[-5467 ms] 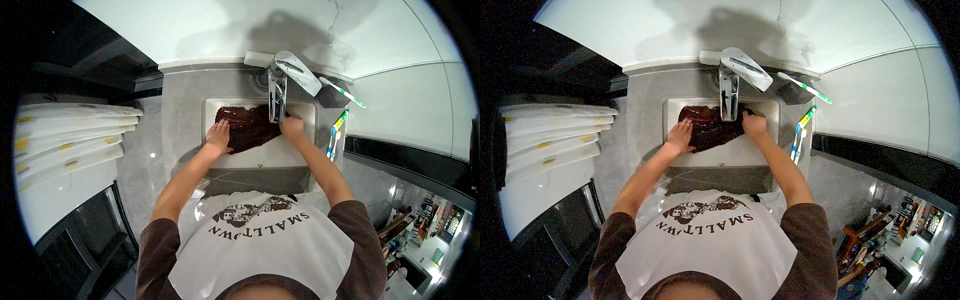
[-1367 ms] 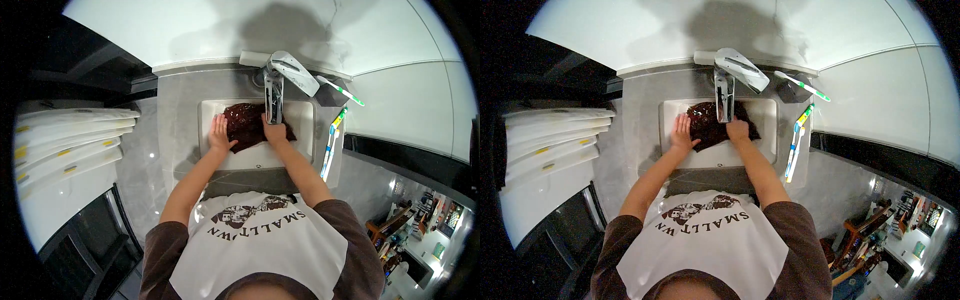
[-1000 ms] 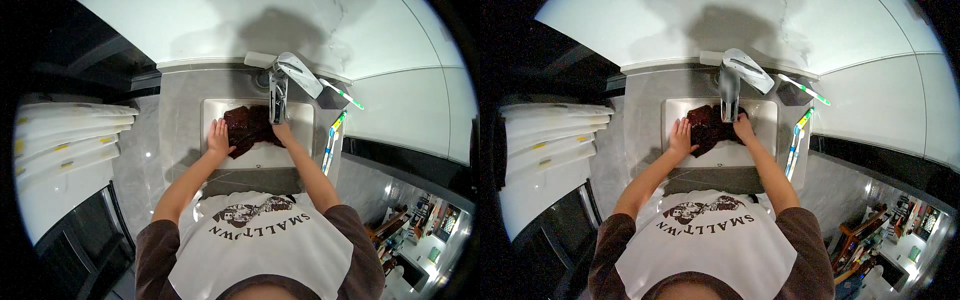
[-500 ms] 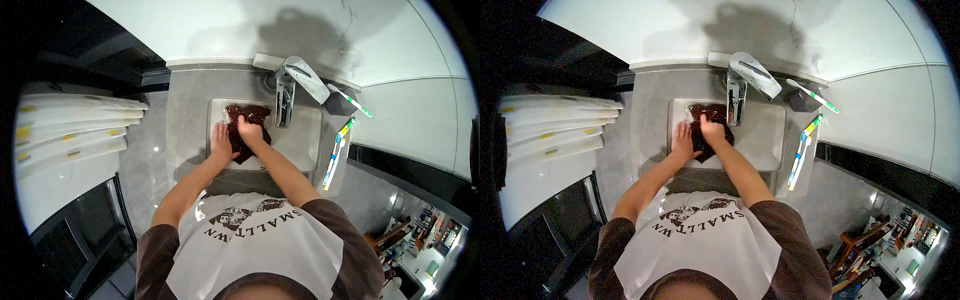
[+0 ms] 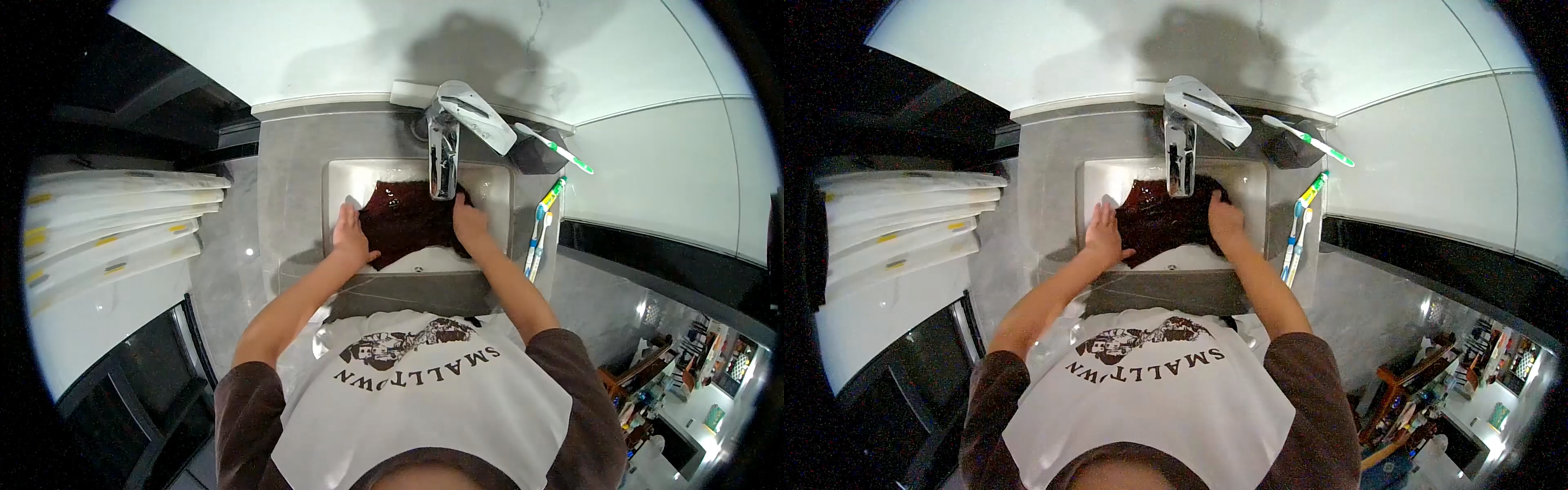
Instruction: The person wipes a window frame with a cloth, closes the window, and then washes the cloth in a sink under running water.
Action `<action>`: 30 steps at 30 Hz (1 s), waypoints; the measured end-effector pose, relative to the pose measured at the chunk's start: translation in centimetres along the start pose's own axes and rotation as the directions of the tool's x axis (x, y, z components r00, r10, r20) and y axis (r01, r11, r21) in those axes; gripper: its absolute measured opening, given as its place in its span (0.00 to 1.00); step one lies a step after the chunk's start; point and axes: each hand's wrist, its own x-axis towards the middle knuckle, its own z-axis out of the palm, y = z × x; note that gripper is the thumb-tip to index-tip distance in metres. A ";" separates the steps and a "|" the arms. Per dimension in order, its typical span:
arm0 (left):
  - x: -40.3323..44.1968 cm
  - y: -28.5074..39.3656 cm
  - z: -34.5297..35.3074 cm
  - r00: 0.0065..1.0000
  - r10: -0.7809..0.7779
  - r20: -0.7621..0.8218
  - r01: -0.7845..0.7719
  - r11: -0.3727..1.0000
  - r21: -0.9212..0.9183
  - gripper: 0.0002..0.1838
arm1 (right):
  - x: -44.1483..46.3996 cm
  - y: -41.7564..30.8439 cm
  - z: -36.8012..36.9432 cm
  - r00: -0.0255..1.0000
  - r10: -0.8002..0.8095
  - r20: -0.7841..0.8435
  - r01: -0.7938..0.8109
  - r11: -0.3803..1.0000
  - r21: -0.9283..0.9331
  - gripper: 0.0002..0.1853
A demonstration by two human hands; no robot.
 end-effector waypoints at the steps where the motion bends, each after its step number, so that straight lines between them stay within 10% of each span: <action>1: -0.7 -0.4 -0.4 1.000 -0.001 -0.001 0.001 1.000 0.000 0.45 | -0.9 -0.1 -0.1 0.998 0.027 0.058 -0.031 0.998 0.060 0.18; 4: -1.7 -1.2 -0.9 0.995 0.095 0.026 -0.094 0.994 -0.047 0.37 | -2.1 -0.4 -0.3 0.960 0.116 0.256 -0.177 0.957 0.229 0.15; 6: -0.2 -1.6 -0.1 0.808 0.258 -0.530 -0.450 0.851 -0.273 0.25 | -2.3 -0.5 -0.6 0.964 0.093 0.251 -0.158 0.954 0.254 0.14; 9: 5.7 0.7 2.6 0.639 0.119 -0.760 -0.547 0.765 -0.340 0.13 | -2.2 -0.8 -1.9 0.958 0.055 0.282 -0.145 0.940 0.308 0.13; 14: 6.9 1.5 2.4 0.703 -0.114 -0.702 -0.289 0.856 -0.429 0.23 | -2.2 0.3 -1.5 0.979 0.046 0.201 -0.130 0.895 0.426 0.14; 17: 5.1 0.7 2.2 0.583 -0.261 -0.770 -0.203 0.870 -0.449 0.29 | -0.5 2.5 0.9 0.930 0.363 0.060 -0.181 0.310 0.933 0.18; 19: 4.4 0.2 2.2 0.668 -0.234 -0.707 -0.168 0.878 -0.449 0.36 | -0.5 0.4 -3.7 0.853 0.359 0.379 -0.212 -0.426 0.879 0.18; 23: 4.4 0.8 2.9 0.698 -0.245 -0.673 -0.095 0.900 -0.426 0.41 | 0.5 -5.1 -4.4 0.884 0.392 0.256 -0.334 0.145 0.931 0.17; 27: 3.9 1.5 3.2 0.810 -0.252 -0.530 0.033 0.922 -0.387 0.43 | 1.9 -13.6 -4.1 0.992 0.045 -0.118 0.083 0.469 0.879 0.12; 30: 3.9 1.5 3.2 0.890 -0.221 -0.398 0.115 0.955 -0.273 0.41 | 3.6 -15.9 -2.2 0.996 -0.092 0.024 0.055 0.768 0.638 0.10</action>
